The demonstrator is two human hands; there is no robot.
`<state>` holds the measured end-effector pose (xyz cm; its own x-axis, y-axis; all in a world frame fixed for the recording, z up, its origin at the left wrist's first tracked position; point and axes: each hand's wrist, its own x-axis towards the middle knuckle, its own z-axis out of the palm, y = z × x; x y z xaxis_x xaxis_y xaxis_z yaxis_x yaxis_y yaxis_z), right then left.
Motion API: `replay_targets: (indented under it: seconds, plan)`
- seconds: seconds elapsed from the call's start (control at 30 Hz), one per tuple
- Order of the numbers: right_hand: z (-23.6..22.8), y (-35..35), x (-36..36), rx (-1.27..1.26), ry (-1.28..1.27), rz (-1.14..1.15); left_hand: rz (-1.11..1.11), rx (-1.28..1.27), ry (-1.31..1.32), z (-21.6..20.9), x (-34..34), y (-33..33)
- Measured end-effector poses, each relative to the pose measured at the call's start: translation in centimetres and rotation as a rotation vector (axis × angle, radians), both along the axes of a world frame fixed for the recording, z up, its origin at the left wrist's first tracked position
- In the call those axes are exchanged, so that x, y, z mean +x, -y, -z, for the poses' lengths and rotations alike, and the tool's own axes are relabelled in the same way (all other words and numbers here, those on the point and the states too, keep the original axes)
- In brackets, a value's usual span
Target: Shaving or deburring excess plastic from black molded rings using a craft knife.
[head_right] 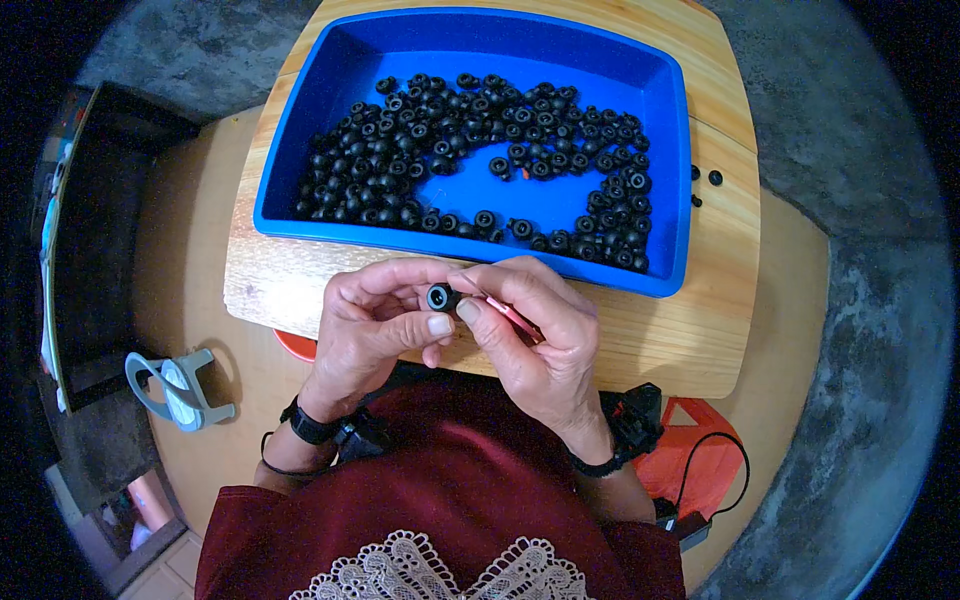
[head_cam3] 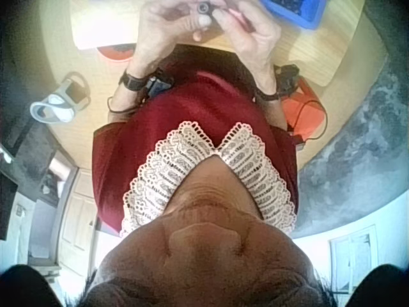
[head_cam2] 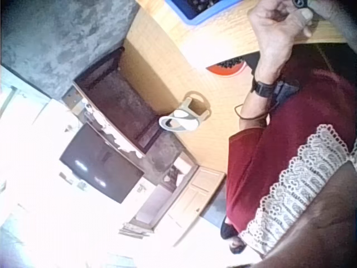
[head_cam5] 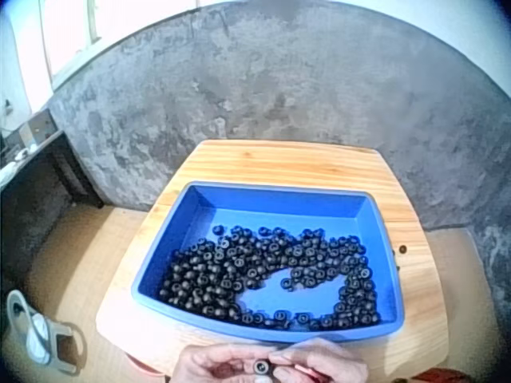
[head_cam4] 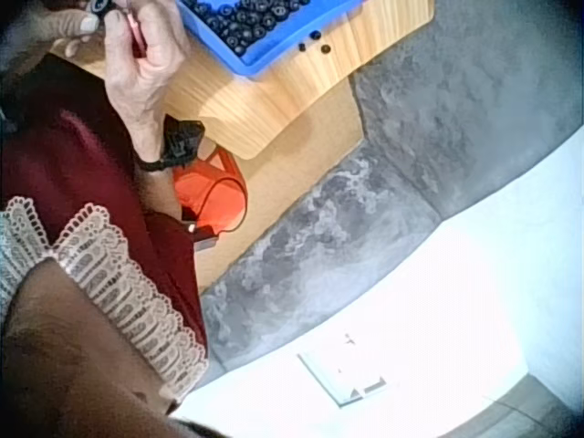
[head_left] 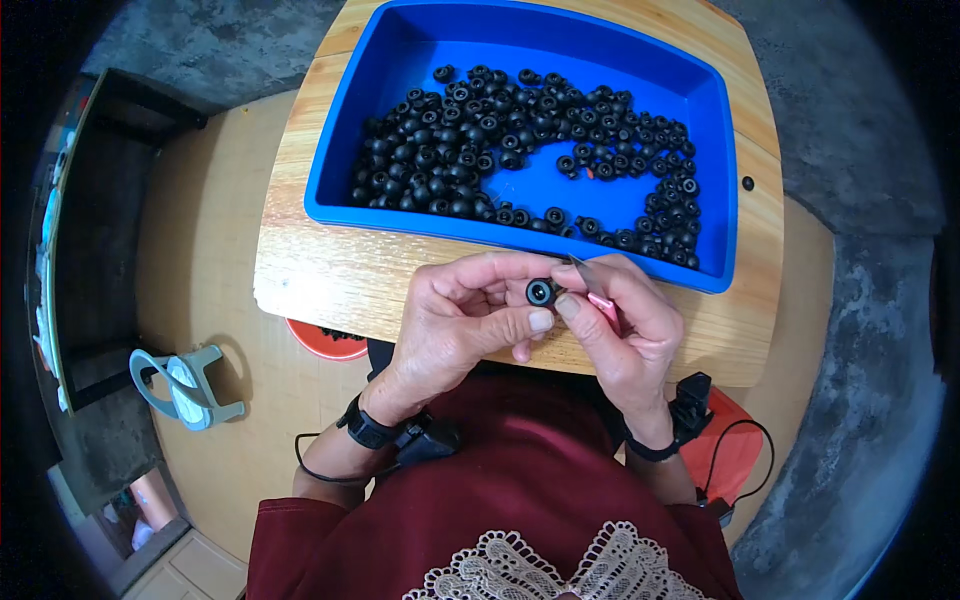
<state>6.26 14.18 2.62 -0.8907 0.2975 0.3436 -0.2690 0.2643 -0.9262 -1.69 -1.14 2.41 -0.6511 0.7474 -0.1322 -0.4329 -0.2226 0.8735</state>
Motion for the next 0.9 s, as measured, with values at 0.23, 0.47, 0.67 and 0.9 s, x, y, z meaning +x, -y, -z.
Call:
replay_targets:
  seconds: [0.23,0.47,0.67,0.9]
  plan:
    - [0.1,0.1,0.2,-0.028,0.077,0.006,-0.108,0.004,0.046,-0.1,0.5,-0.1]
    - [0.6,0.7,0.9,-0.253,0.152,0.049,-0.017,0.015,0.037,0.0,0.4,0.0]
    - [0.3,0.6,1.5,-0.264,0.302,0.044,-0.054,0.071,0.004,0.3,0.6,-0.2]
    - [0.2,0.8,1.5,-0.247,0.17,0.115,-0.057,0.096,-0.001,0.7,0.6,0.0]
